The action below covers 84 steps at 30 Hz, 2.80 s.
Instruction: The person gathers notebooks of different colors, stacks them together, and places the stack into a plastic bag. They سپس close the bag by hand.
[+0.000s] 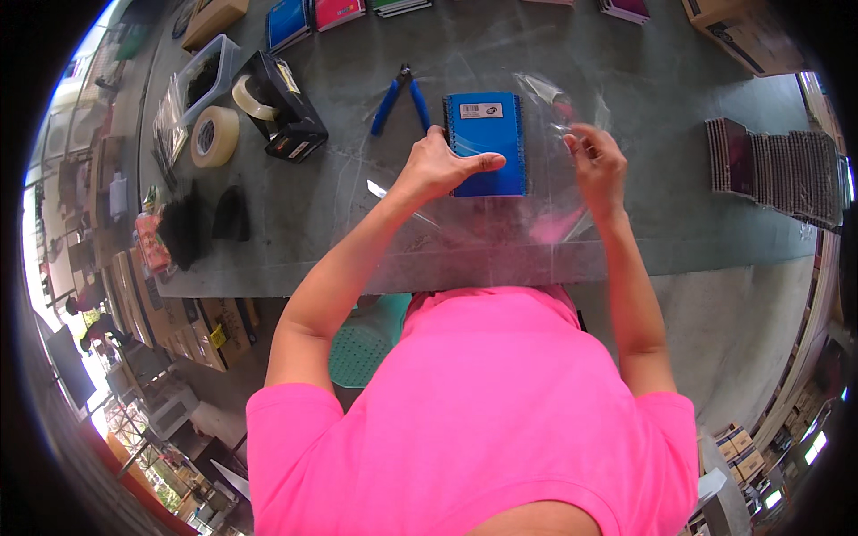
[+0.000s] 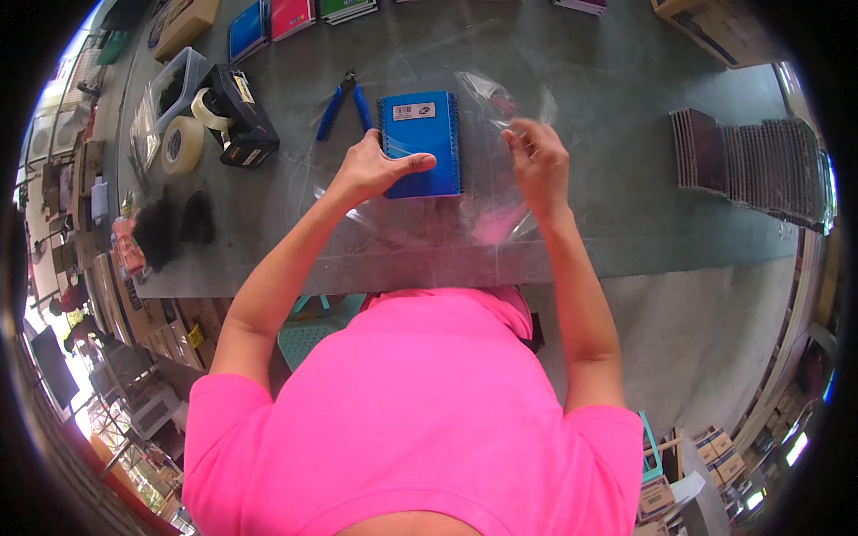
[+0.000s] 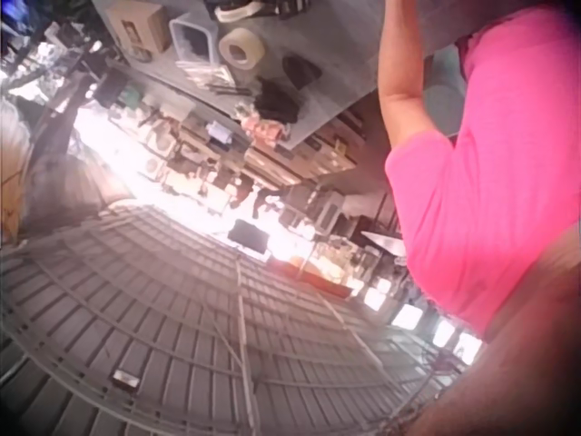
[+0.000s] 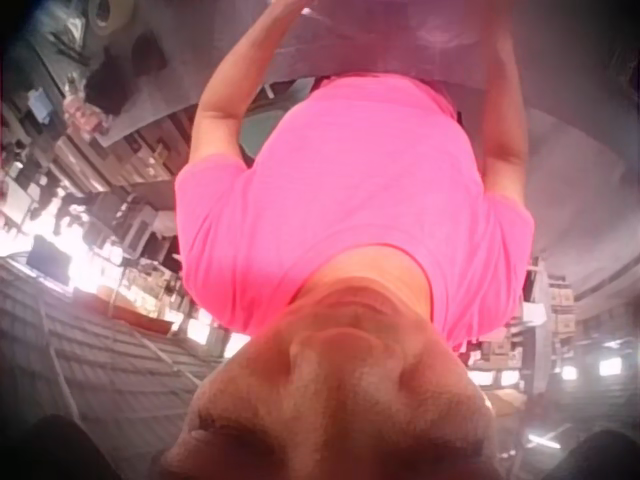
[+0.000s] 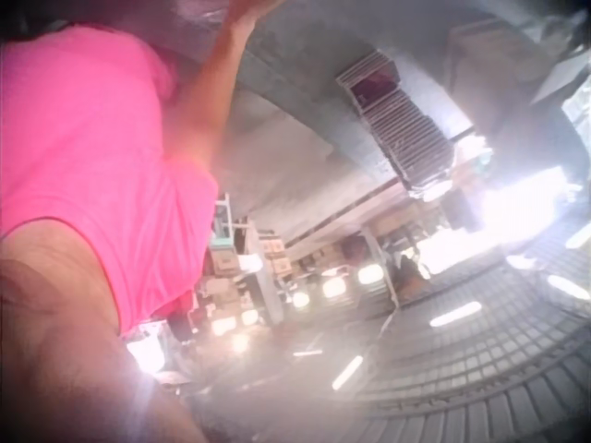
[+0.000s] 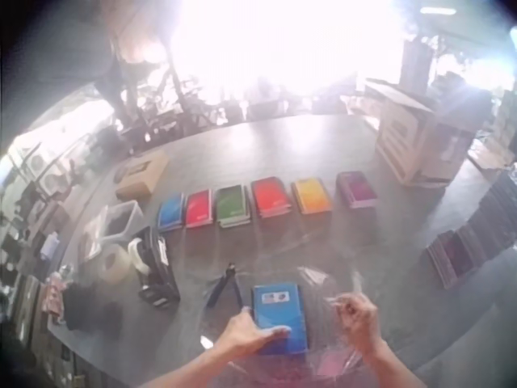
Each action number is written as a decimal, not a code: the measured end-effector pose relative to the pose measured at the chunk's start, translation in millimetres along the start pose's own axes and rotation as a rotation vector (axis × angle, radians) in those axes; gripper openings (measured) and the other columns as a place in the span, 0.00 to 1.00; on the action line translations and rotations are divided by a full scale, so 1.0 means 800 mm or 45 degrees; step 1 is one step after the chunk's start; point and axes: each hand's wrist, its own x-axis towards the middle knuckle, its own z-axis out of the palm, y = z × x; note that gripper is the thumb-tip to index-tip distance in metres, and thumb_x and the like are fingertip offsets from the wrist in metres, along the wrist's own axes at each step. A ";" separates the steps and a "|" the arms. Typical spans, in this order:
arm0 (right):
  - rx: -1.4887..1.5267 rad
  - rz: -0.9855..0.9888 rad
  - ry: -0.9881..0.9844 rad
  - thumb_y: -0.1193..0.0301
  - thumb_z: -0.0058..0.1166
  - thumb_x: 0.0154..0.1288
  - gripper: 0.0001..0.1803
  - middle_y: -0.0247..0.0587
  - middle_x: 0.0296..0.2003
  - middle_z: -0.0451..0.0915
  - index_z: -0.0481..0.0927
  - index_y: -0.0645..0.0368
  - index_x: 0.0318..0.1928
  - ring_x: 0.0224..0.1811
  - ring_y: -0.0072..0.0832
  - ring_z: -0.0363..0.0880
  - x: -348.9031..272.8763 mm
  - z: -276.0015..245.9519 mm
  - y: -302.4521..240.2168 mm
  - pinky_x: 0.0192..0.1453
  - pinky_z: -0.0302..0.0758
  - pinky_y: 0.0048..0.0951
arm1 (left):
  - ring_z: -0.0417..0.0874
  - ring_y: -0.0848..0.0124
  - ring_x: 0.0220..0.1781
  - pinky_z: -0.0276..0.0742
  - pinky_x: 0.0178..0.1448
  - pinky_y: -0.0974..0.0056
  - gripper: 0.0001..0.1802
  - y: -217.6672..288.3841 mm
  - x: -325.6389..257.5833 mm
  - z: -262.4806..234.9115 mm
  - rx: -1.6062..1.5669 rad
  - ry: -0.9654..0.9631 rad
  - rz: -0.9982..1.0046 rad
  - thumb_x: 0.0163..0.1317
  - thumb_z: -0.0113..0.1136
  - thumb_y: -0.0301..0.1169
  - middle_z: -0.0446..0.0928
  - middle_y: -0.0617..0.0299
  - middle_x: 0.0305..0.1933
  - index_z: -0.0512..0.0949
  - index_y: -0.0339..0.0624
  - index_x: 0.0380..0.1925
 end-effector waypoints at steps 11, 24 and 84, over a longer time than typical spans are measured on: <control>1.162 0.639 -0.492 0.64 0.62 0.59 0.15 0.34 0.19 0.75 0.73 0.59 0.24 0.17 0.18 0.70 -0.048 0.002 0.003 0.18 0.67 0.20 | 0.81 0.57 0.28 0.76 0.35 0.61 0.24 0.064 -0.079 0.035 0.125 0.325 0.791 0.55 0.64 0.44 0.77 0.51 0.25 0.74 0.31 0.38; 0.478 0.354 0.018 0.46 0.52 0.62 0.28 0.32 0.15 0.72 0.77 0.61 0.24 0.18 0.21 0.72 -0.027 -0.036 0.007 0.23 0.69 0.24 | 0.78 0.73 0.19 0.70 0.24 0.68 0.07 0.047 -0.062 0.072 -0.334 0.155 0.758 0.57 0.62 0.26 0.77 0.55 0.19 0.74 0.33 0.29; -0.433 -0.617 -0.493 0.65 0.62 0.50 0.20 0.48 0.57 0.71 0.74 0.61 0.42 0.63 0.40 0.66 -0.030 0.053 -0.127 0.63 0.65 0.39 | 0.81 0.57 0.36 0.75 0.40 0.58 0.16 0.078 0.169 -0.065 0.644 -0.512 1.068 0.39 0.61 0.24 0.80 0.49 0.33 0.78 0.37 0.34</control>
